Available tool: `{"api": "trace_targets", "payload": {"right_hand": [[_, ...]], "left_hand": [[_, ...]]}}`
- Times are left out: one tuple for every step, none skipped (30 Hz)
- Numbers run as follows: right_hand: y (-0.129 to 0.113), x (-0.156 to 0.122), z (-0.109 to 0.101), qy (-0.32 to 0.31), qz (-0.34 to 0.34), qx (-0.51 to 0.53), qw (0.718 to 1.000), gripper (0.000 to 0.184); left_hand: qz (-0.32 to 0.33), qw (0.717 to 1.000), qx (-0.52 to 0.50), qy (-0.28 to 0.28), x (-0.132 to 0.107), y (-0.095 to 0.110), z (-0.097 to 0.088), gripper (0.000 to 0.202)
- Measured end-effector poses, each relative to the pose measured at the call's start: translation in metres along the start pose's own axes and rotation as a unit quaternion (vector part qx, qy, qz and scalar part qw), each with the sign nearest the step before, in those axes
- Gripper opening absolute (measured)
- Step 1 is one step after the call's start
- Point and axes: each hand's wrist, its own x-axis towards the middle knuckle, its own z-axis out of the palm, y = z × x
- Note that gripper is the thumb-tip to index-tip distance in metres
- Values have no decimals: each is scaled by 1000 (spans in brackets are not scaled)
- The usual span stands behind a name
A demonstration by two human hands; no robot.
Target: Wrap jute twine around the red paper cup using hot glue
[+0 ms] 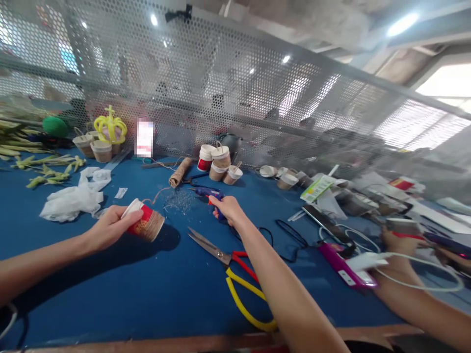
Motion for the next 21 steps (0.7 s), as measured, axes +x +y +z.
{"api": "trace_targets", "payload": {"right_hand": [[0,1,3,-1,-5,-21,1000,30],[0,2,5,0,-11,-43,999,30],[1,2,8,2,-18,-66,998,30],[1,2,9,6,-26,-87,996,30],[0,2,10,10,-35,-108,994,29],[-1,1,11,17,-43,-126,991,28],[-2,-1,11,27,-52,-143,988,28],[-4,-3,10,40,-63,-157,985,28],[-8,-7,9,55,-75,-167,982,28],[-12,-12,9,69,-91,-173,978,27],[-17,-18,9,79,-109,-175,975,25],[-23,-26,9,80,-131,-172,973,24],[-29,-34,11,67,-155,-165,972,26],[-35,-43,15,41,-181,-154,970,30],[-41,-51,20,11,-204,-140,969,34],[-47,-60,26,-20,-221,-123,967,37],[-51,-67,33,-72,-242,-91,963,41],[-55,-74,40,-166,-266,-11,950,44],[-59,-79,48,-233,-274,59,931,44],[-61,-83,54,-266,-271,123,917,38],[-63,-87,59,-274,-263,186,906,32]], "left_hand": [[-4,1000,3,1,0,0,0,40],[-7,1000,5,1,0,1,0,40],[-8,1000,5,-2,-1,1,-1,40],[-8,1000,2,-6,-1,2,-1,39],[-7,1000,-3,-11,-1,2,-1,39],[-5,1000,-6,-16,-1,2,-1,38],[-4,1000,-6,-19,-1,2,-1,38],[-2,1000,-4,-21,-1,2,-1,38],[2,1000,1,-22,-1,2,-1,37],[6,1000,10,-22,-1,3,0,37],[12,999,23,-22,-1,4,0,38],[18,999,41,-23,-2,5,1,38],[27,998,61,-23,-3,7,2,39],[39,996,82,-28,-4,9,3,39],[56,993,100,-35,-5,11,4,38],[82,989,114,-41,-7,14,5,37],[109,985,126,-51,-8,16,6,35],[136,979,136,-60,-9,17,7,33],[159,974,144,-69,-11,18,7,32],[174,970,150,-77,-12,18,8,31],[179,969,151,-82,-12,19,7,31]]}}
